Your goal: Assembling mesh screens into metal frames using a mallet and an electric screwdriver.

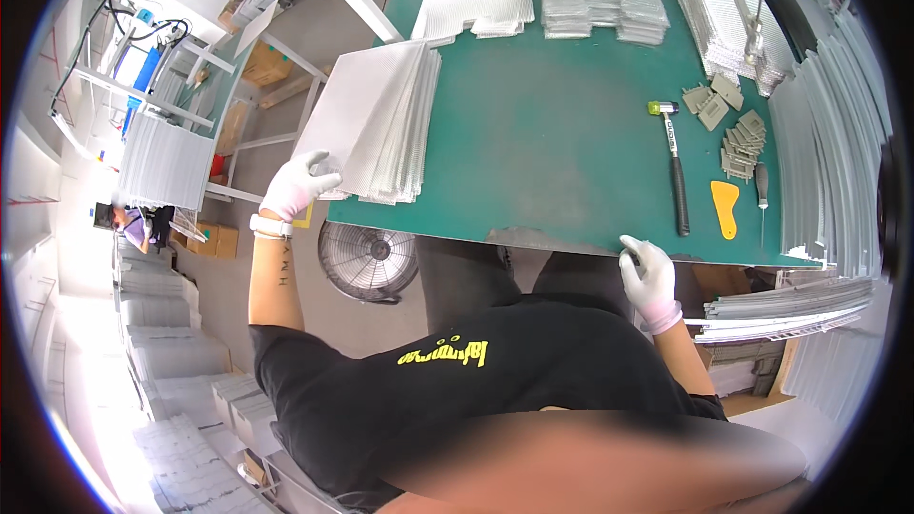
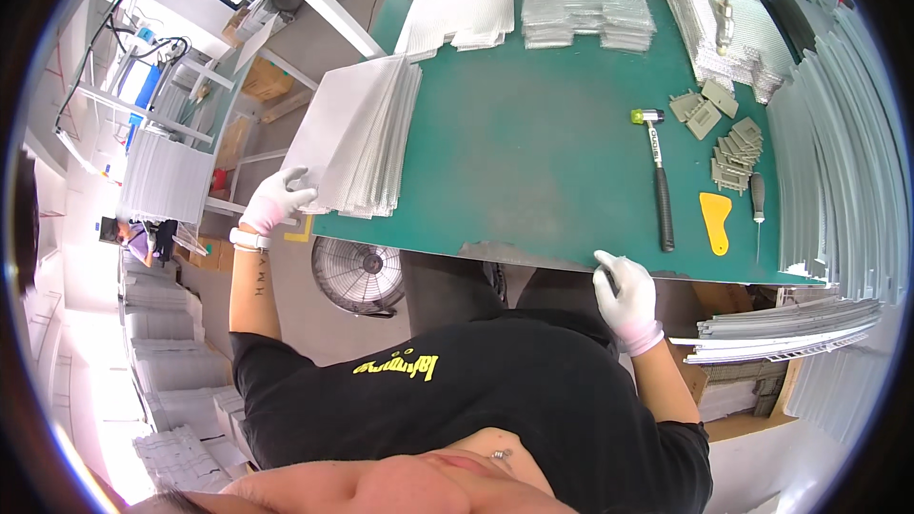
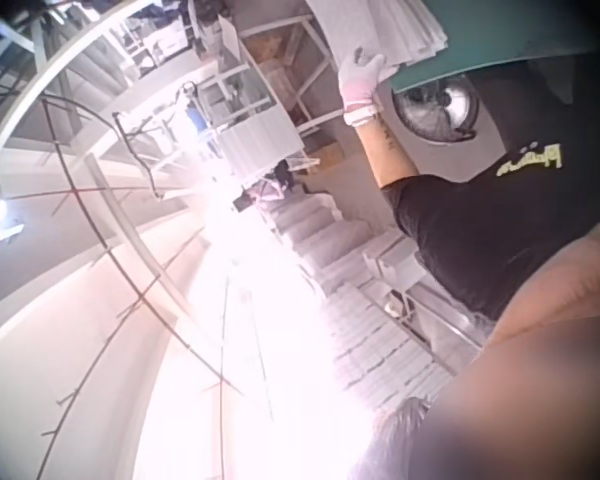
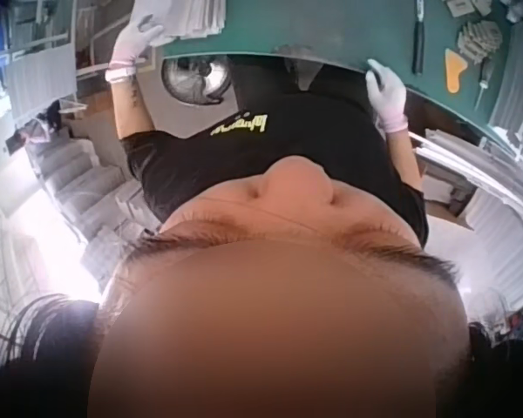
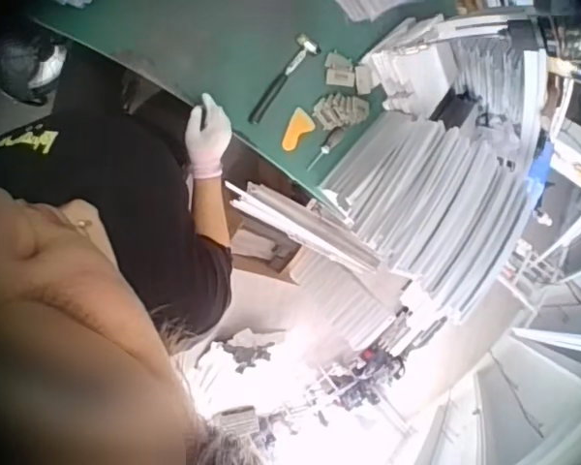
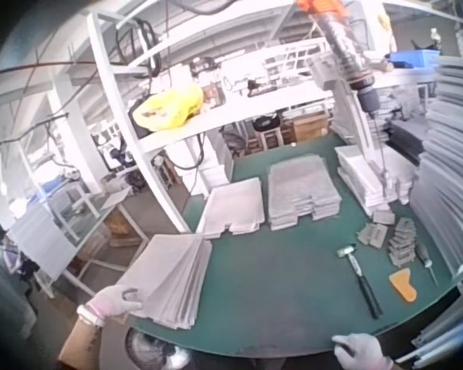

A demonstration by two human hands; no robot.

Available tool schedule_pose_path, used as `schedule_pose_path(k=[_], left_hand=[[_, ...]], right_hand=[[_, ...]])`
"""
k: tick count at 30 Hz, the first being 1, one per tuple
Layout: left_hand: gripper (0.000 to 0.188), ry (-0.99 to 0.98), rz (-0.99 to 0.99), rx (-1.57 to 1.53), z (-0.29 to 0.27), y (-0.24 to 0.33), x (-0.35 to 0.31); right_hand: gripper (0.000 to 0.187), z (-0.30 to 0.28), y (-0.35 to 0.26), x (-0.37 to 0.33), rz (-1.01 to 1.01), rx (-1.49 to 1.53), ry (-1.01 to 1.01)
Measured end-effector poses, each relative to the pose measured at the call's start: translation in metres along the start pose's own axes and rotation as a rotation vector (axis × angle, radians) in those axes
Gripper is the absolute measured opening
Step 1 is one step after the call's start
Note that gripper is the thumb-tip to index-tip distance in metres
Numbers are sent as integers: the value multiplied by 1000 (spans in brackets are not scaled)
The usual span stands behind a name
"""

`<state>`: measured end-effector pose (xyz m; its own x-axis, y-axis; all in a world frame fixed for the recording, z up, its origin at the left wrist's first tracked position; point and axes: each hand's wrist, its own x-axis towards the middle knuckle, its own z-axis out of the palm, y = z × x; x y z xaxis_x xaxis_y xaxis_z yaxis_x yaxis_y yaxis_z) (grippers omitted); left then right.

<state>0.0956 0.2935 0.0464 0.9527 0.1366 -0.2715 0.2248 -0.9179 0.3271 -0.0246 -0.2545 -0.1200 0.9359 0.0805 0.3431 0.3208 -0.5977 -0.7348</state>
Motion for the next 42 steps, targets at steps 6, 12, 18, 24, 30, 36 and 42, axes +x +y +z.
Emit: schedule_pose_path(k=[6,12,18,24,30,36,42], left_hand=[[65,219,36,-342,9,-20,-1],[58,413,79,-278,31,-32,-17],[82,500,122,138,88,0,-25],[71,543,217,330,116,60,-14],[59,553,231,127,97,53,-11],[51,323,184,310,93,71,-14],[36,356,197,92,58,61,-27]], right_hand=[[20,1,0,3,52,21,4],[20,2,-1,5,-9,0,8],[20,3,-2,9,-16,-17,3],[22,3,-6,16,42,-39,-53],[21,6,0,6,-32,-46,7],[21,6,-8,18,18,-102,-59],[20,6,-4,15,-48,-78,-33]])
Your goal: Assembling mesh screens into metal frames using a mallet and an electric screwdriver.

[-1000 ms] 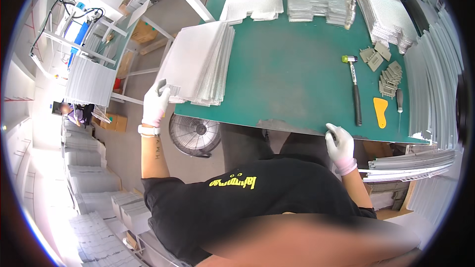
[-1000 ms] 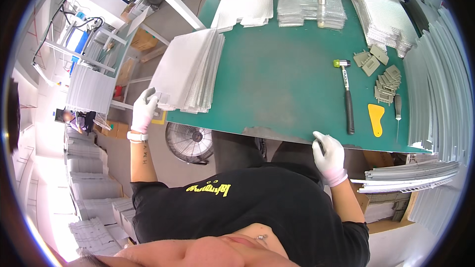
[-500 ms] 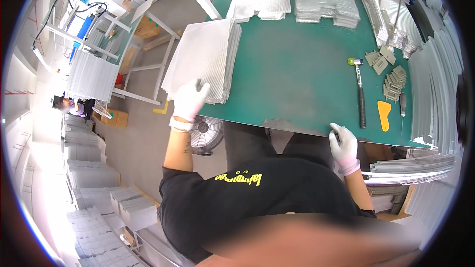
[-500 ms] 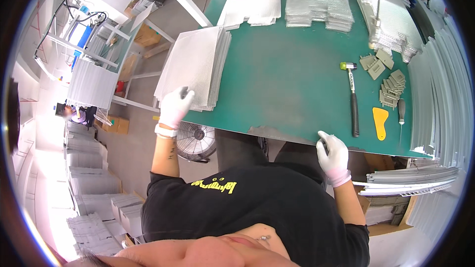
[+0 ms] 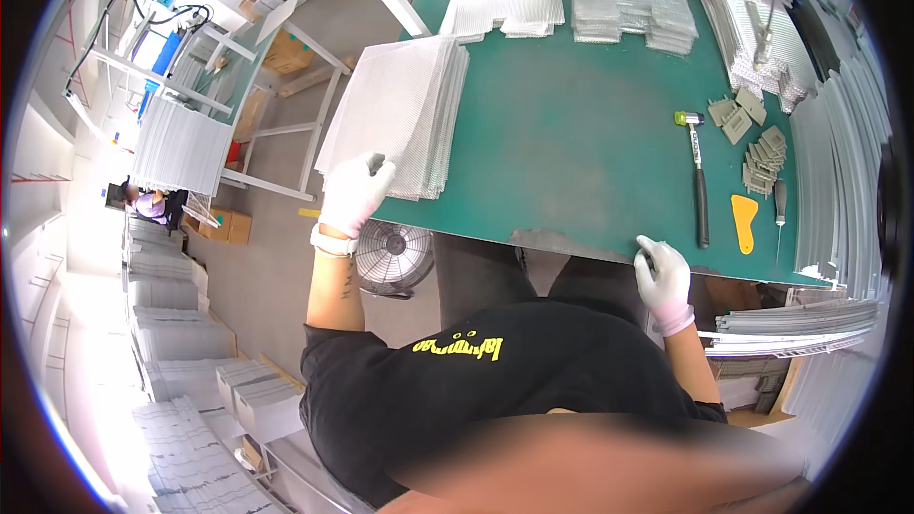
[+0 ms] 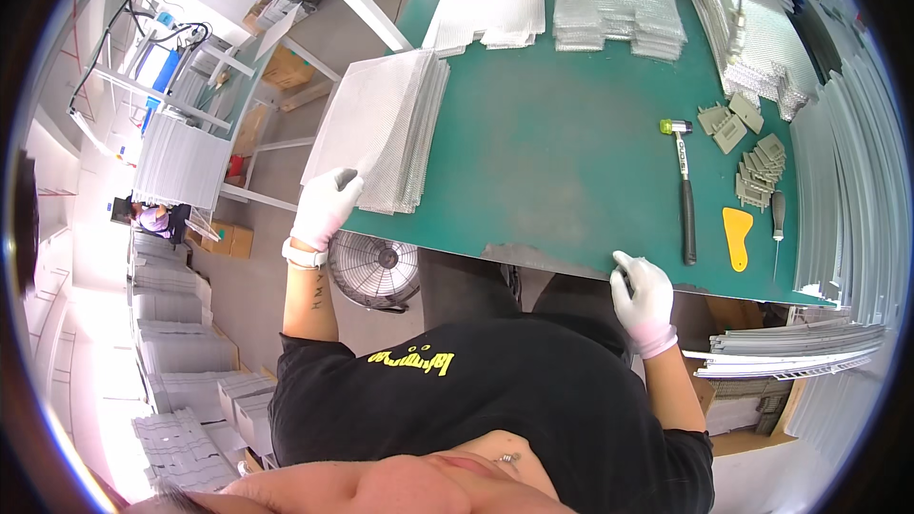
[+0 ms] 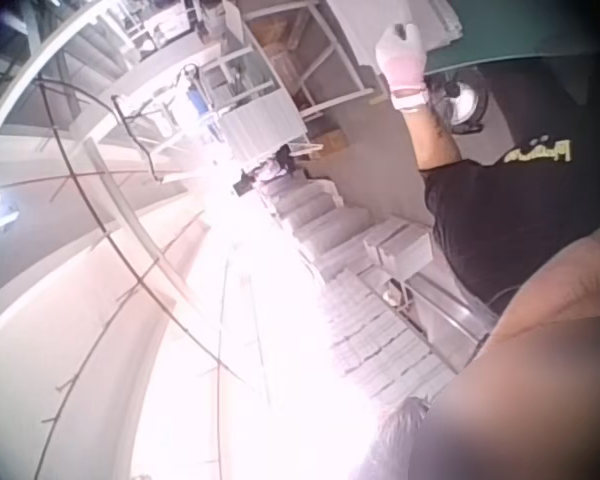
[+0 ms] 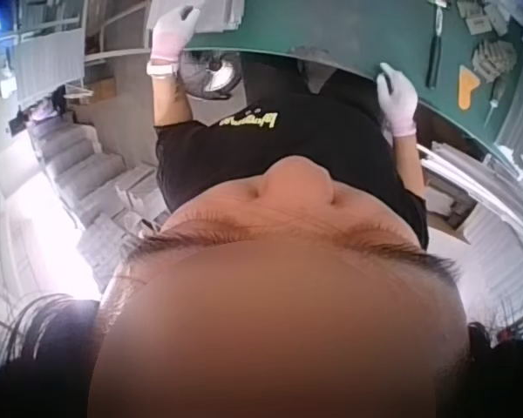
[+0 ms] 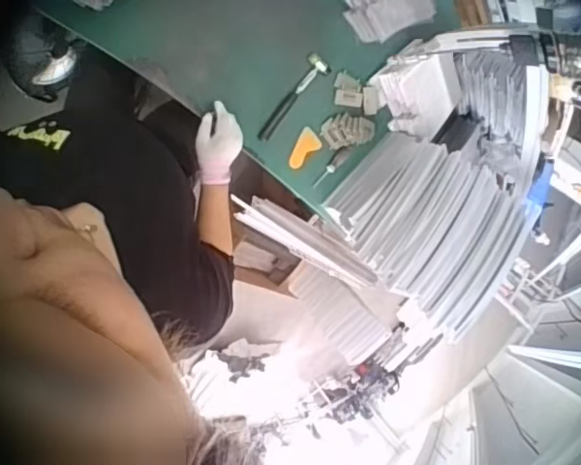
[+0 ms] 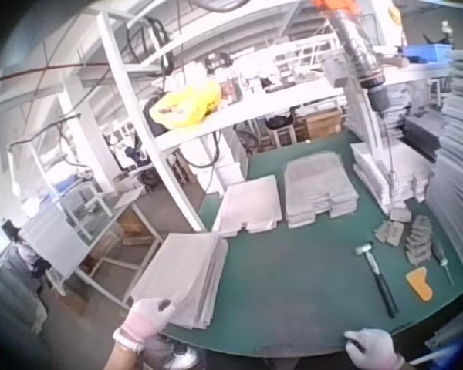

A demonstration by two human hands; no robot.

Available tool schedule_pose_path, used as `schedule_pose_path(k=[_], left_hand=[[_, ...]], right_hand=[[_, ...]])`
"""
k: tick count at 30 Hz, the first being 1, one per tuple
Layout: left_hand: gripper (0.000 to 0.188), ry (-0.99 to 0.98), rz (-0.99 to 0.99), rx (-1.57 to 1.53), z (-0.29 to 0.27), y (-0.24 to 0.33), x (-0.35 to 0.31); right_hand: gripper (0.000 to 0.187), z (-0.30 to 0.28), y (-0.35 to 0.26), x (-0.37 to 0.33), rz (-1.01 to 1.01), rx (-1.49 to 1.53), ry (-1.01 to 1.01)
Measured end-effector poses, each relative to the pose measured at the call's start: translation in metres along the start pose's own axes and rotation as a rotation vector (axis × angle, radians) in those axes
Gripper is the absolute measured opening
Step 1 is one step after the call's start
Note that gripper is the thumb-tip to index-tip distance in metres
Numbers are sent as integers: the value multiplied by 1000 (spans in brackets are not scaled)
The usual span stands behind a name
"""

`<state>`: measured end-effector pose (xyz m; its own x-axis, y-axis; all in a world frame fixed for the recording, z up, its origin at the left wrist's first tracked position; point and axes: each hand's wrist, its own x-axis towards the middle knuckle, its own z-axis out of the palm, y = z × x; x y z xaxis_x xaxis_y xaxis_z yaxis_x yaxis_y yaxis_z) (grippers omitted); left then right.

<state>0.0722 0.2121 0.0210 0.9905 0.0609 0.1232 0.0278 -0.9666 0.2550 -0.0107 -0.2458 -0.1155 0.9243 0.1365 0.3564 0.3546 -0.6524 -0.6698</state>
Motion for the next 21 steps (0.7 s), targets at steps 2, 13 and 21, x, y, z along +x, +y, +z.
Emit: schedule_pose_path(k=[2,13,21], left_hand=[[23,47,9,237,-2,-3,-7],[27,554,608,265,-67,71,-80],[48,-528,903,49,81,236,-47]], right_hand=[[20,0,-1,1,2,5,-4],[22,-9,-4,30,42,155,119],[51,26,-9,144,-261,-299,-195]])
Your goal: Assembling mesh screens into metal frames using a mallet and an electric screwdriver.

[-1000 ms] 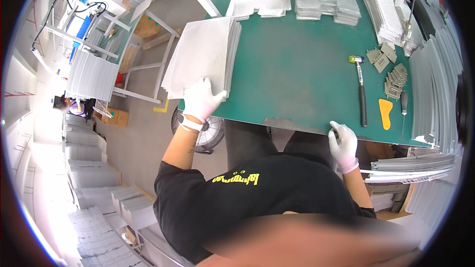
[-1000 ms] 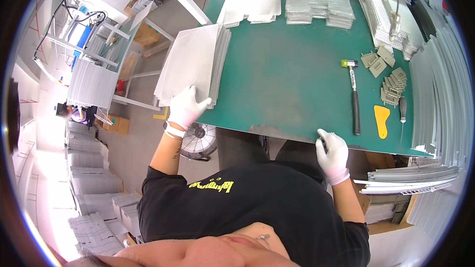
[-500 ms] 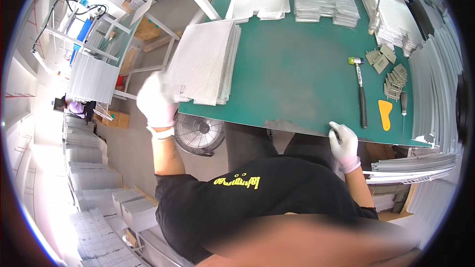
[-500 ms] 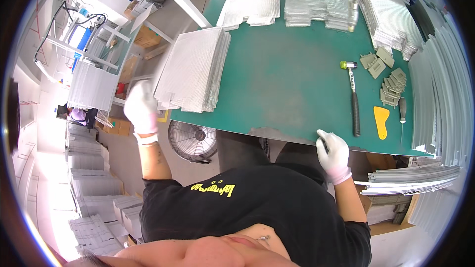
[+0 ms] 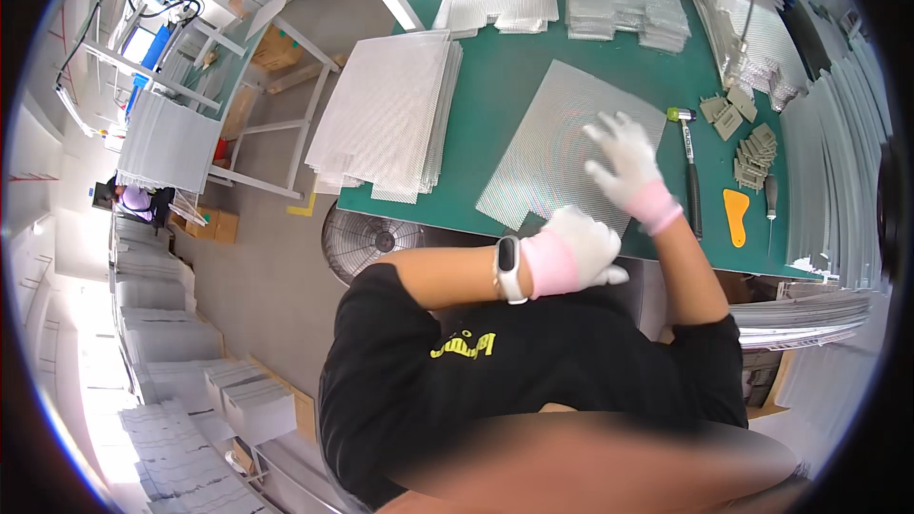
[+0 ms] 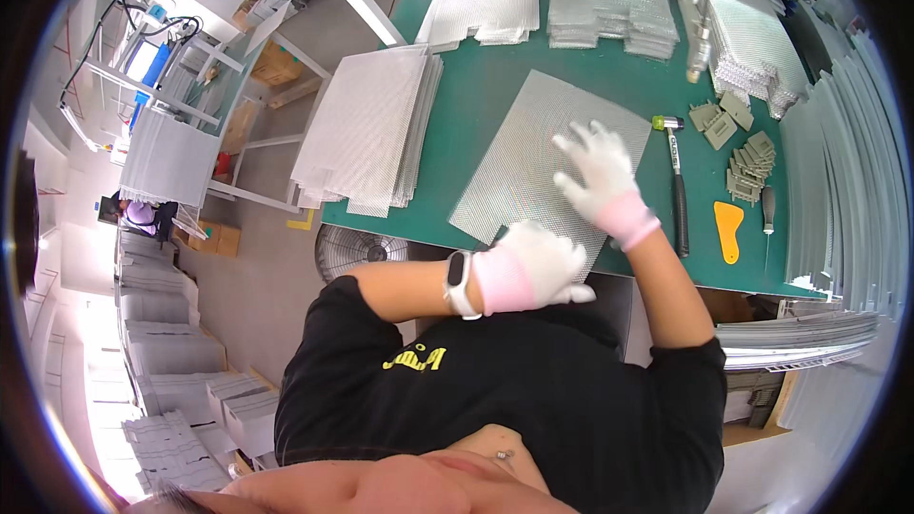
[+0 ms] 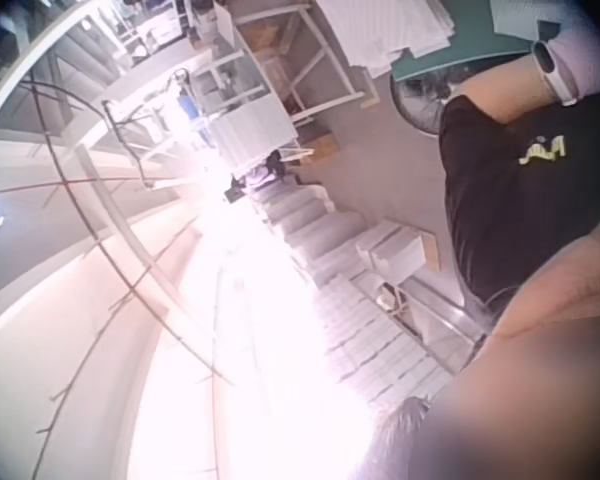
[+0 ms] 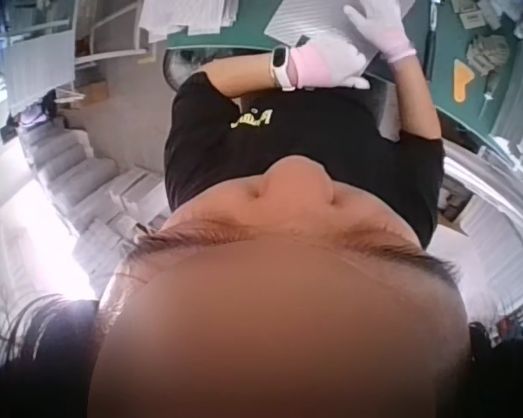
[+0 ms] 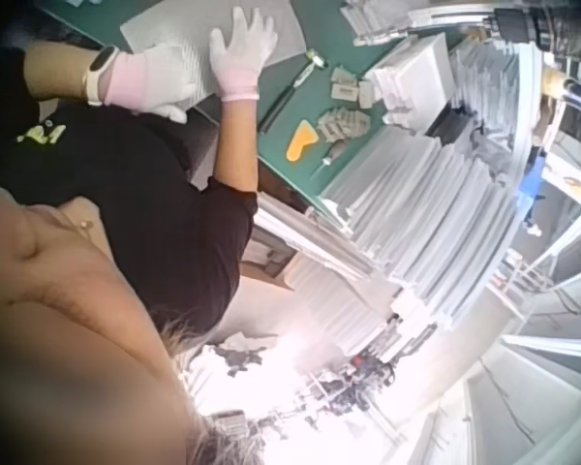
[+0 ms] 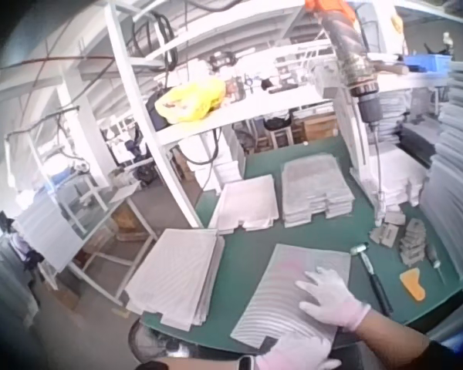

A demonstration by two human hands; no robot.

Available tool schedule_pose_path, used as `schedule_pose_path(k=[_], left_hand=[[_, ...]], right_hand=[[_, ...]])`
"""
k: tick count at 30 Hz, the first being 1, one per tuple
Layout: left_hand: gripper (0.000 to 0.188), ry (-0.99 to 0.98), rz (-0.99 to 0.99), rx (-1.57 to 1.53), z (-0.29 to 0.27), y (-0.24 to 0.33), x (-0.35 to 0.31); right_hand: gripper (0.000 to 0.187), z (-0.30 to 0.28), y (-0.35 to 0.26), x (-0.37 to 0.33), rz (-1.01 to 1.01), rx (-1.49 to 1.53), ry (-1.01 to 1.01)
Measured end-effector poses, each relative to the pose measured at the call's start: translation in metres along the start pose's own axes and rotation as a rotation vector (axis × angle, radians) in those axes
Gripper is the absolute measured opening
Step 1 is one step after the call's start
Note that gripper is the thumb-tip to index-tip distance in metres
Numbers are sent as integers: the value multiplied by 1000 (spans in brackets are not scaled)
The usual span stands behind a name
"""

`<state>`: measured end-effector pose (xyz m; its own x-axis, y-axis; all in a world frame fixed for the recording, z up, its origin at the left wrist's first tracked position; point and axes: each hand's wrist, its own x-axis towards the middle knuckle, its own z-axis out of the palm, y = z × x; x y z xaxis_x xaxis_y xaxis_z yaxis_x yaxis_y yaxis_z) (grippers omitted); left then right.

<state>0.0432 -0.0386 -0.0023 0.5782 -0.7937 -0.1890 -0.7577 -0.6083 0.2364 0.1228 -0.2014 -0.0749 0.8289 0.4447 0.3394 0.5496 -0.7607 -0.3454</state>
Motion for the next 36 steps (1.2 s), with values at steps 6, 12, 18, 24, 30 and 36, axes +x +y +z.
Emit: schedule_pose_path(k=[6,12,18,24,30,36], left_hand=[[46,91,-270,55,-27,-121,49],[43,273,-817,321,-78,-339,90],[46,277,-1113,-252,-74,-419,125],[44,305,-1139,52,-54,-468,150],[34,511,-1246,-66,-76,-471,163],[37,565,-835,-32,-90,-586,82]], right_hand=[[60,40,45,-10,53,-136,-200],[56,36,42,6,-78,-64,-233],[55,33,42,7,-9,-126,-260],[55,30,37,14,-21,-111,-299],[56,25,39,10,39,-138,-309],[57,25,31,19,-35,-99,-288]])
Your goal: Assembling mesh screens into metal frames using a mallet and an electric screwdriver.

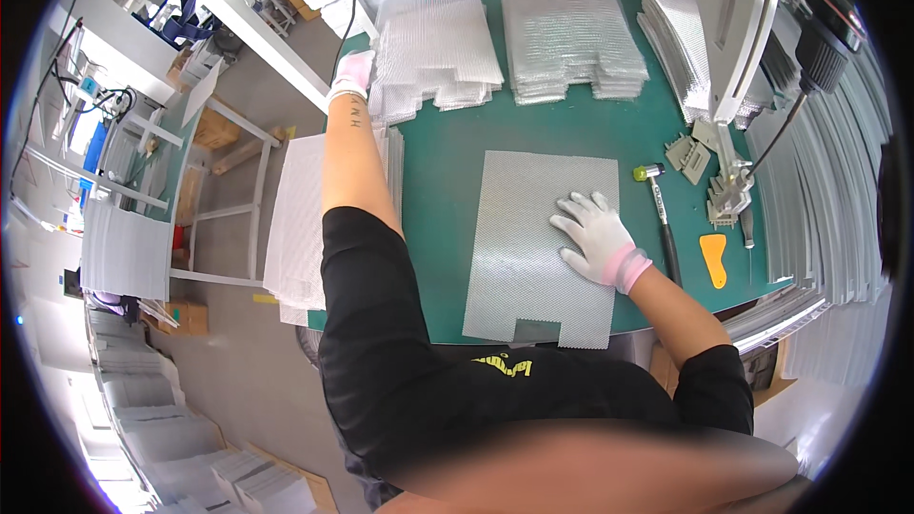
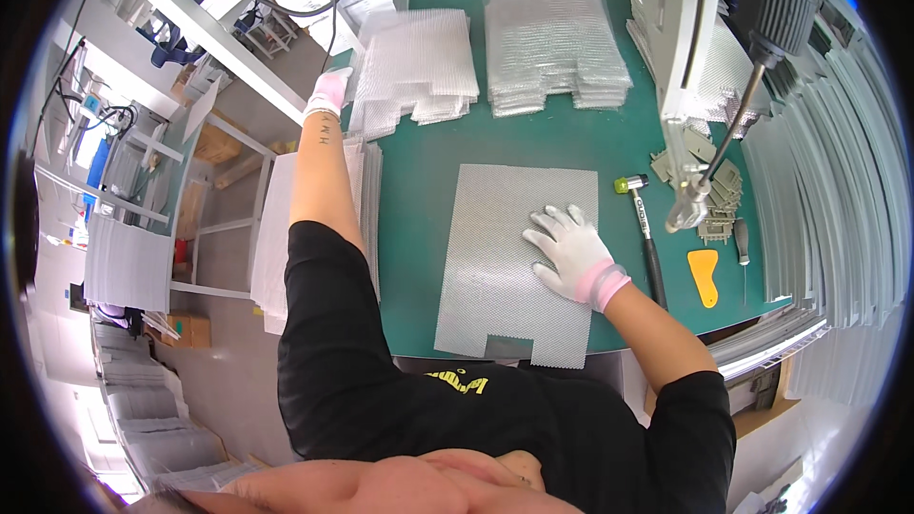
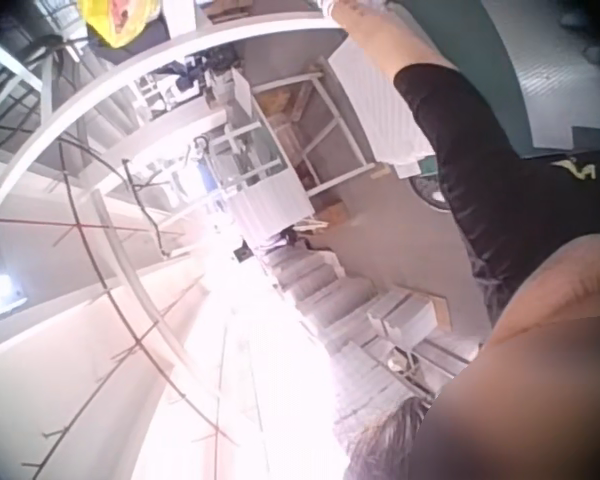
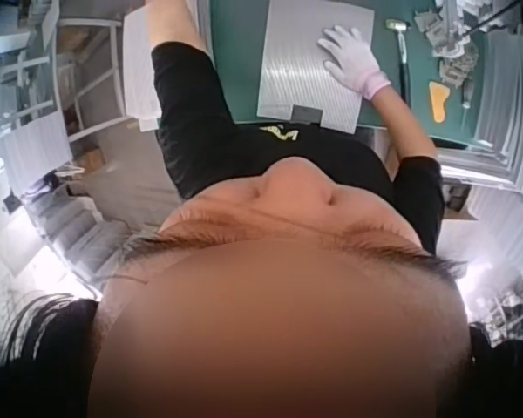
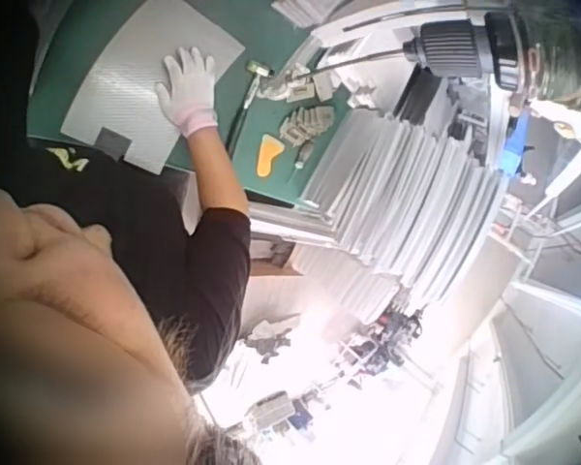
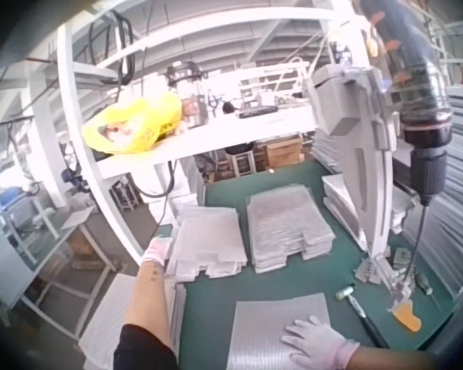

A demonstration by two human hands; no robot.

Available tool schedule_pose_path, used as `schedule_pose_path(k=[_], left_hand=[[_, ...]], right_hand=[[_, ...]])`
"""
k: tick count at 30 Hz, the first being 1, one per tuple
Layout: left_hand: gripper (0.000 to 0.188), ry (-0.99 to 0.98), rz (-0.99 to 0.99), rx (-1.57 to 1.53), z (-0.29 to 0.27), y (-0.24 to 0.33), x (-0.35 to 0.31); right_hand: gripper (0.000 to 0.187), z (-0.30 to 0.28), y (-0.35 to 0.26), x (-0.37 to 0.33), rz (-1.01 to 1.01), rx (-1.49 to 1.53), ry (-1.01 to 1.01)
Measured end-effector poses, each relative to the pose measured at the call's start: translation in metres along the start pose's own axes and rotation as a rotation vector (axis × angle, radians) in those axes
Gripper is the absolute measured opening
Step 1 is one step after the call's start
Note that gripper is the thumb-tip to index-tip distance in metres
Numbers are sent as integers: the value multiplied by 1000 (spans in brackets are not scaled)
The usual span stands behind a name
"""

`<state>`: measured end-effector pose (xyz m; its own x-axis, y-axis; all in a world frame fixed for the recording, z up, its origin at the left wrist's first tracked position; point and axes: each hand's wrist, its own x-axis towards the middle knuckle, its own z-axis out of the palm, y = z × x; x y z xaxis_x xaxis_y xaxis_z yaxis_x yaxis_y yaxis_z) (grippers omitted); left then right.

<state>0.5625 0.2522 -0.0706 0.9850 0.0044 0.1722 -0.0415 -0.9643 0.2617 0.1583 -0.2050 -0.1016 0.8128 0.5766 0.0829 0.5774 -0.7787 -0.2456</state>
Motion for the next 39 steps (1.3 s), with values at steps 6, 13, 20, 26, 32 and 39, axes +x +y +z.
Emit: schedule_pose_path(k=[6,13,20,26,32,39], left_hand=[[68,-252,-256,68,9,61,-18],[65,-240,-301,139,39,117,-51],[62,-233,-333,213,23,108,-33],[59,-221,-345,298,14,111,-42],[56,-208,-331,367,15,124,-71],[53,-178,-343,457,-3,130,-72]], right_hand=[[58,1,5,-6,55,-17,-43],[58,3,4,-4,53,-26,-40],[57,4,5,-3,28,9,-7],[58,3,5,-3,40,6,-24],[58,3,7,-7,55,12,-20],[57,3,7,-4,48,27,0]])
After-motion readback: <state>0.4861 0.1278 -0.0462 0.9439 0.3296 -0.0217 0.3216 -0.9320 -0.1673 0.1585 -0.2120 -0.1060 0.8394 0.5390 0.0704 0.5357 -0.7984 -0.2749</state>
